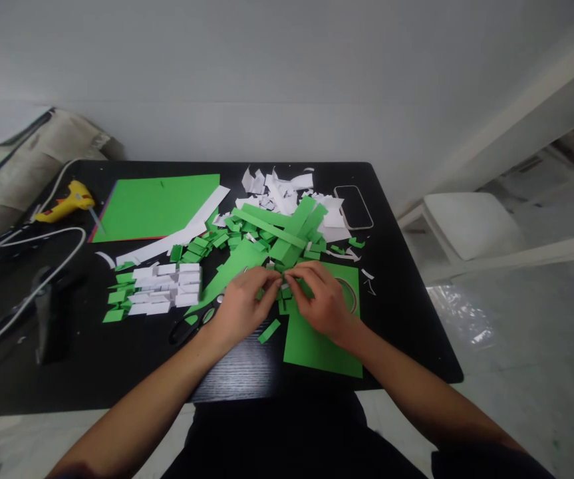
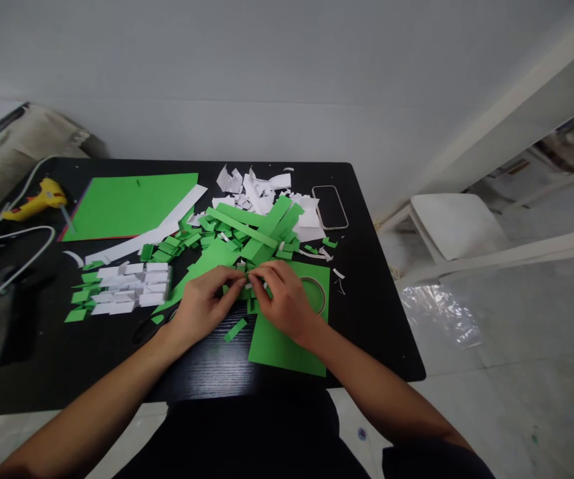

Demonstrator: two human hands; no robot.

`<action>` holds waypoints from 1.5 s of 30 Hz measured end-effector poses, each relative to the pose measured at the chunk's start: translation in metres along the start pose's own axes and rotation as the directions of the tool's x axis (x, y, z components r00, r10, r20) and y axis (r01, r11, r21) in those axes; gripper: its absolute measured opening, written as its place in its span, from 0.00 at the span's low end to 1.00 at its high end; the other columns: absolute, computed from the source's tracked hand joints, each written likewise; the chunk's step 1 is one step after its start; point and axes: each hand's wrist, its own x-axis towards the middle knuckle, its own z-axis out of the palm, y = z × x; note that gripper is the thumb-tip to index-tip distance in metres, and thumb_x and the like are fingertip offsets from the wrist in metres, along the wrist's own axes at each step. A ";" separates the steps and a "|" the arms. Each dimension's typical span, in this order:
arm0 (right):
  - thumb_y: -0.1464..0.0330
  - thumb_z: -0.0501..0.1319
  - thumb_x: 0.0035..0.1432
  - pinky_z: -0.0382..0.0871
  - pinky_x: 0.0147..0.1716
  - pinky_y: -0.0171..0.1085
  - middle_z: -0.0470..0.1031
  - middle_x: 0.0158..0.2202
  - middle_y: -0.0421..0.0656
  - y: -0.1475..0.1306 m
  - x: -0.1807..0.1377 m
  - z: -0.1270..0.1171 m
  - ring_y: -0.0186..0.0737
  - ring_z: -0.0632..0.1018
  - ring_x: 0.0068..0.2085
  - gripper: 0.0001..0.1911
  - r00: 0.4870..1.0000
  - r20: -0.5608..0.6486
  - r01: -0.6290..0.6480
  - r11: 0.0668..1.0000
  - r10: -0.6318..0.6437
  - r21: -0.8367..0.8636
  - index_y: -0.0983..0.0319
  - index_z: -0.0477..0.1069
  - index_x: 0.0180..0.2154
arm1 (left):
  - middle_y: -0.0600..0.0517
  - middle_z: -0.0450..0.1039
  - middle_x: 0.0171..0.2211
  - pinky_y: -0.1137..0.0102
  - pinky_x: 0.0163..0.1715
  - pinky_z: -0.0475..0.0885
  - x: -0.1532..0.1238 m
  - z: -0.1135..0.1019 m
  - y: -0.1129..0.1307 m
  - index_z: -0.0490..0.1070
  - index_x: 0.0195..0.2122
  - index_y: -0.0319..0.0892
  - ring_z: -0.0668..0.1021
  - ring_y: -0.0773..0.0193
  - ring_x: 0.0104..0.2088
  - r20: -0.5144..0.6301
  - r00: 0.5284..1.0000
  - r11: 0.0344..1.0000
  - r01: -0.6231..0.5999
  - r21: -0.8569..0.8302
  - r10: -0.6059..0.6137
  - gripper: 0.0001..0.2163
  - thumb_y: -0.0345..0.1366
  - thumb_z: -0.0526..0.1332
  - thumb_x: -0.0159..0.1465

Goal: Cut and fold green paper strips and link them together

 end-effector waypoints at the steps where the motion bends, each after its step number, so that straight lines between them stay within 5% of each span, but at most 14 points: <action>1: 0.72 0.60 0.72 0.79 0.45 0.44 0.78 0.40 0.47 0.000 0.000 0.000 0.45 0.81 0.43 0.05 1.000 0.001 0.007 1.000 -0.007 -0.008 0.58 0.74 0.44 | 0.50 0.80 0.34 0.69 0.35 0.74 0.000 0.000 0.000 0.76 0.43 0.41 0.81 0.62 0.33 0.000 1.000 1.000 -0.004 0.002 0.004 0.04 0.32 0.60 0.73; 5: 0.72 0.58 0.72 0.78 0.43 0.43 0.77 0.38 0.45 0.006 0.003 -0.001 0.44 0.80 0.41 0.05 1.000 -0.022 -0.017 1.000 0.017 -0.020 0.57 0.71 0.41 | 0.51 0.80 0.33 0.70 0.35 0.74 0.000 0.000 0.000 0.75 0.41 0.42 0.81 0.62 0.32 -0.005 0.999 0.999 0.042 -0.009 -0.042 0.04 0.32 0.61 0.72; 10: 0.71 0.59 0.71 0.77 0.35 0.41 0.77 0.38 0.45 0.029 0.008 -0.007 0.42 0.79 0.34 0.05 0.960 -0.154 -0.243 0.969 0.233 -0.050 0.58 0.72 0.40 | 0.52 0.79 0.33 0.70 0.34 0.73 0.002 -0.003 0.000 0.74 0.40 0.42 0.80 0.63 0.32 -0.091 0.973 0.976 0.205 -0.068 -0.211 0.04 0.34 0.61 0.72; 17: 0.70 0.61 0.69 0.80 0.40 0.42 0.82 0.42 0.46 0.021 0.009 -0.007 0.45 0.83 0.41 0.06 0.948 -0.007 -0.313 0.936 0.318 0.161 0.58 0.78 0.43 | 0.51 0.81 0.36 0.68 0.39 0.76 0.003 -0.003 -0.002 0.75 0.42 0.43 0.81 0.61 0.36 -0.071 0.968 0.966 0.234 -0.107 -0.242 0.05 0.35 0.60 0.73; 22: 0.69 0.66 0.64 0.82 0.49 0.45 0.84 0.49 0.47 0.011 0.007 -0.006 0.46 0.85 0.49 0.16 0.903 0.214 -0.429 0.747 0.373 0.508 0.57 0.76 0.53 | 0.49 0.83 0.41 0.66 0.44 0.78 0.003 -0.002 -0.004 0.76 0.44 0.43 0.84 0.59 0.42 0.006 0.988 0.984 0.155 -0.090 -0.155 0.06 0.34 0.59 0.74; 25: 0.70 0.69 0.60 0.83 0.48 0.45 0.84 0.47 0.46 0.011 0.004 -0.002 0.45 0.85 0.48 0.18 0.876 0.293 -0.482 0.700 0.382 0.528 0.57 0.77 0.52 | 0.48 0.83 0.42 0.66 0.44 0.79 0.003 -0.001 -0.002 0.77 0.45 0.44 0.84 0.58 0.42 0.014 0.993 0.989 0.119 -0.092 -0.118 0.07 0.34 0.58 0.74; 33: 0.70 0.71 0.58 0.83 0.44 0.41 0.82 0.41 0.43 0.011 0.002 0.005 0.41 0.84 0.43 0.16 0.811 0.314 -0.576 0.582 0.493 0.573 0.58 0.78 0.49 | 0.54 0.80 0.33 0.70 0.35 0.78 0.002 0.002 0.002 0.71 0.51 0.44 0.82 0.64 0.32 0.038 0.968 0.945 0.252 -0.209 -0.250 0.09 0.34 0.63 0.70; 39: 0.68 0.69 0.60 0.79 0.34 0.38 0.81 0.35 0.40 0.005 0.003 0.002 0.39 0.81 0.34 0.07 0.825 0.303 -0.561 0.621 0.478 0.548 0.58 0.80 0.42 | 0.53 0.78 0.36 0.71 0.36 0.78 0.000 0.007 -0.002 0.68 0.46 0.44 0.81 0.65 0.33 0.013 0.974 0.935 0.220 -0.278 -0.226 0.07 0.32 0.64 0.69; 45: 0.67 0.69 0.59 0.78 0.36 0.39 0.83 0.35 0.42 0.005 0.005 -0.001 0.41 0.83 0.35 0.04 0.828 0.248 -0.557 0.689 0.503 0.464 0.59 0.79 0.36 | 0.55 0.78 0.34 0.71 0.34 0.75 0.000 0.006 -0.002 0.67 0.43 0.45 0.81 0.65 0.32 0.026 0.985 0.964 0.174 -0.200 -0.172 0.05 0.33 0.65 0.70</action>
